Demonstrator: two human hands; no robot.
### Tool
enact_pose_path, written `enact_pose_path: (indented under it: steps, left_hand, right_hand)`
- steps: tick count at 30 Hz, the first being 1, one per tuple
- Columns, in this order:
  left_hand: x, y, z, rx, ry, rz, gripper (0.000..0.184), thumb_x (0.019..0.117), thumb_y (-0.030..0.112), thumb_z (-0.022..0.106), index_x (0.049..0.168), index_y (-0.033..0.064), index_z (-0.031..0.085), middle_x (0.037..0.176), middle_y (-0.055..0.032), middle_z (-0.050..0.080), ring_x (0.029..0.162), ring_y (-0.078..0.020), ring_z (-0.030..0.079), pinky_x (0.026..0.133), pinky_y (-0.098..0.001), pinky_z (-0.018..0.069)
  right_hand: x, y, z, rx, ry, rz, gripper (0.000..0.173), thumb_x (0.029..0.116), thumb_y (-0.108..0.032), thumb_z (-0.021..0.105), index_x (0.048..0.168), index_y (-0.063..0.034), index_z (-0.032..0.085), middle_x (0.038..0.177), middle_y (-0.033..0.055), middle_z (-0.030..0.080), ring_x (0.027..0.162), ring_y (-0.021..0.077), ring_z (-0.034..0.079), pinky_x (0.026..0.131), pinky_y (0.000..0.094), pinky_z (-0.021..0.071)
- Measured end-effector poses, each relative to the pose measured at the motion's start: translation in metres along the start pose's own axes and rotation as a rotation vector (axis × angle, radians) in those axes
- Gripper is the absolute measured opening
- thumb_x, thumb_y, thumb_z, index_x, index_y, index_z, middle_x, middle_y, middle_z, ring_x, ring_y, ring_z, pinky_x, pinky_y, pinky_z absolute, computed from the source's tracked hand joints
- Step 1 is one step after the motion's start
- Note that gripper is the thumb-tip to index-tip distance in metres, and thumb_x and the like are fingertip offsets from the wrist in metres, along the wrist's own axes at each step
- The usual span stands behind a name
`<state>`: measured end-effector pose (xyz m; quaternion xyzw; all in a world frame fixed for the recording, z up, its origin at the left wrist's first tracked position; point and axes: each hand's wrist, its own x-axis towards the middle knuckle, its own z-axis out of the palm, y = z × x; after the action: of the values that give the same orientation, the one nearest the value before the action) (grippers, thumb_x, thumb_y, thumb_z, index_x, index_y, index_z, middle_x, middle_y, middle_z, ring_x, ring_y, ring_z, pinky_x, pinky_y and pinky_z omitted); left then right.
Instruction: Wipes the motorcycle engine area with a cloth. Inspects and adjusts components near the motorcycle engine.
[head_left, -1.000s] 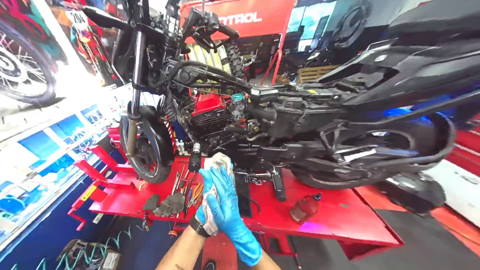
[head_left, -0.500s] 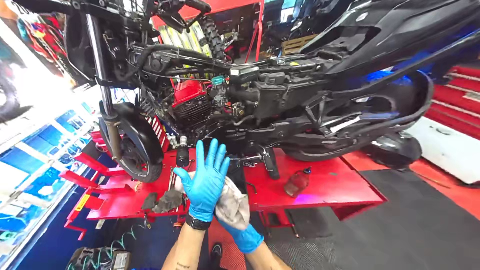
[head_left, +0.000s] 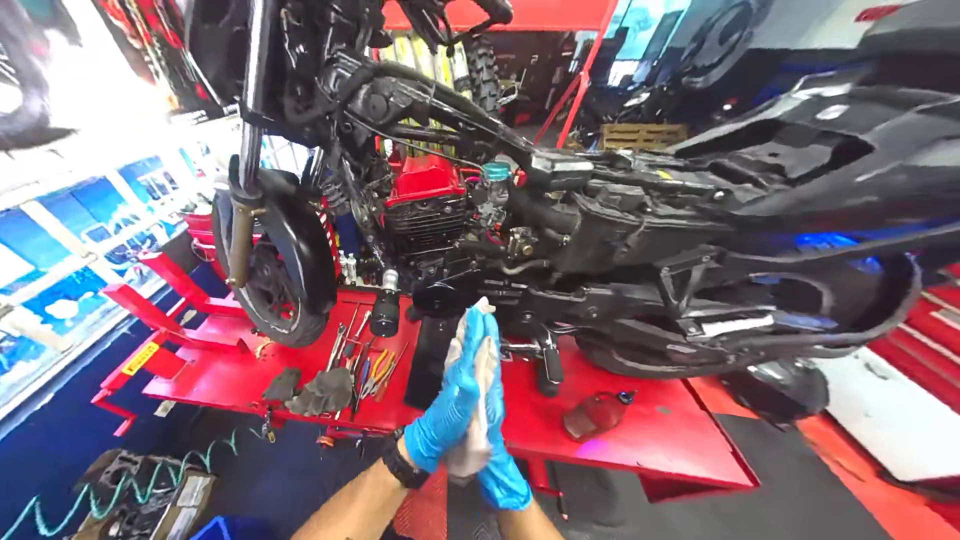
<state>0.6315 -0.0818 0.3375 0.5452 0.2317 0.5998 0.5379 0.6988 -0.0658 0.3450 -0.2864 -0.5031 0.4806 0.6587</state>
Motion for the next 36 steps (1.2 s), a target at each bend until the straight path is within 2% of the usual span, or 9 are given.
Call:
enact_pose_path:
  steps: [2,5,10,14,19,25,27,32,36]
  left_hand:
    - [0.003,-0.006,-0.029,0.088,-0.172,0.045,0.12,0.0899,0.084,0.039,0.158,-0.0118,0.015,0.164,-0.0224,0.031,0.15,-0.0154,0.036,0.125,-0.0343,0.0301]
    - [0.02,-0.003,-0.089,0.539,-0.153,0.211,0.09,0.0983,0.07,0.046,0.144,-0.0084,0.05,0.149,-0.0193,0.054,0.143,-0.0191,0.047,0.121,-0.0388,0.0379]
    - [0.081,-0.01,-0.192,1.348,-0.08,0.366,0.056,0.0976,0.055,0.059,0.135,0.0141,0.067,0.14,-0.0044,0.065,0.142,-0.0276,0.05,0.121,-0.0512,0.0362]
    - [0.097,-0.039,-0.213,1.325,-0.126,0.395,0.036,0.1011,0.045,0.058,0.101,0.0146,0.077,0.11,-0.0008,0.076,0.122,-0.0217,0.065,0.117,-0.0453,0.0421]
    - [0.1,-0.045,-0.214,1.241,-0.094,0.432,0.036,0.1017,0.039,0.056,0.083,0.0142,0.075,0.091,0.0004,0.075,0.11,-0.0195,0.069,0.115,-0.0403,0.0438]
    - [0.1,-0.047,-0.217,1.184,-0.086,0.445,0.034,0.0998,0.034,0.057,0.077,0.0141,0.073,0.086,-0.0005,0.074,0.106,-0.0202,0.07,0.115,-0.0391,0.0438]
    - [0.1,-0.048,-0.219,1.158,-0.092,0.443,0.036,0.1003,0.035,0.057,0.077,0.014,0.073,0.086,-0.0007,0.074,0.106,-0.0203,0.07,0.114,-0.0394,0.044]
    - [0.099,-0.049,-0.22,1.145,-0.097,0.467,0.039,0.1009,0.039,0.056,0.076,0.0131,0.071,0.086,-0.0021,0.073,0.106,-0.0223,0.07,0.113,-0.0411,0.0456]
    - [0.103,-0.049,-0.217,1.137,-0.079,0.475,0.038,0.1003,0.037,0.057,0.075,0.0127,0.071,0.083,-0.0022,0.073,0.103,-0.0229,0.07,0.112,-0.042,0.0467]
  right_hand:
    - [0.035,0.031,-0.014,-0.142,0.085,-0.111,0.055,0.1095,-0.028,0.036,0.147,0.0111,0.042,0.15,0.0192,0.051,0.137,0.0181,0.052,0.117,0.0328,0.0418]
    - [0.114,0.046,-0.015,-0.469,-0.009,-0.499,0.044,0.1091,-0.016,0.037,0.139,0.0126,0.052,0.14,0.0224,0.06,0.131,0.0206,0.058,0.114,0.0348,0.047]
    - [0.263,0.025,0.052,-1.093,-0.225,-0.981,0.051,0.1038,-0.033,0.051,0.143,-0.0002,0.056,0.15,0.0172,0.055,0.144,0.0284,0.047,0.12,0.0478,0.0395]
    - [0.361,0.063,0.113,-1.749,-0.589,-0.83,0.046,0.1063,-0.032,0.043,0.144,-0.0103,0.059,0.15,0.0114,0.056,0.142,0.0308,0.048,0.118,0.0565,0.0351]
    - [0.405,0.047,0.184,-2.024,-0.689,-0.082,0.023,0.0815,-0.028,0.075,0.079,-0.0066,0.068,0.089,0.0173,0.068,0.09,0.0399,0.066,0.071,0.0652,0.0507]
    - [0.407,0.055,0.2,-2.127,-0.512,0.03,0.027,0.0868,-0.031,0.071,0.085,-0.0034,0.069,0.097,0.0211,0.069,0.097,0.0423,0.066,0.076,0.0664,0.0498]
    - [0.387,0.052,0.19,-2.129,-0.534,-0.131,0.03,0.0902,-0.033,0.066,0.093,-0.0033,0.07,0.103,0.0217,0.068,0.101,0.0443,0.065,0.074,0.0662,0.0502]
    - [0.355,0.058,0.111,-1.936,-0.551,-0.704,0.046,0.1035,-0.036,0.045,0.143,-0.0181,0.059,0.153,0.0143,0.05,0.148,0.0377,0.038,0.116,0.0599,0.0345]
    - [0.324,0.061,0.058,-1.828,-0.286,-0.895,0.051,0.0976,-0.003,0.054,0.147,-0.014,0.056,0.154,0.0152,0.051,0.141,0.0335,0.051,0.109,0.05,0.0495]
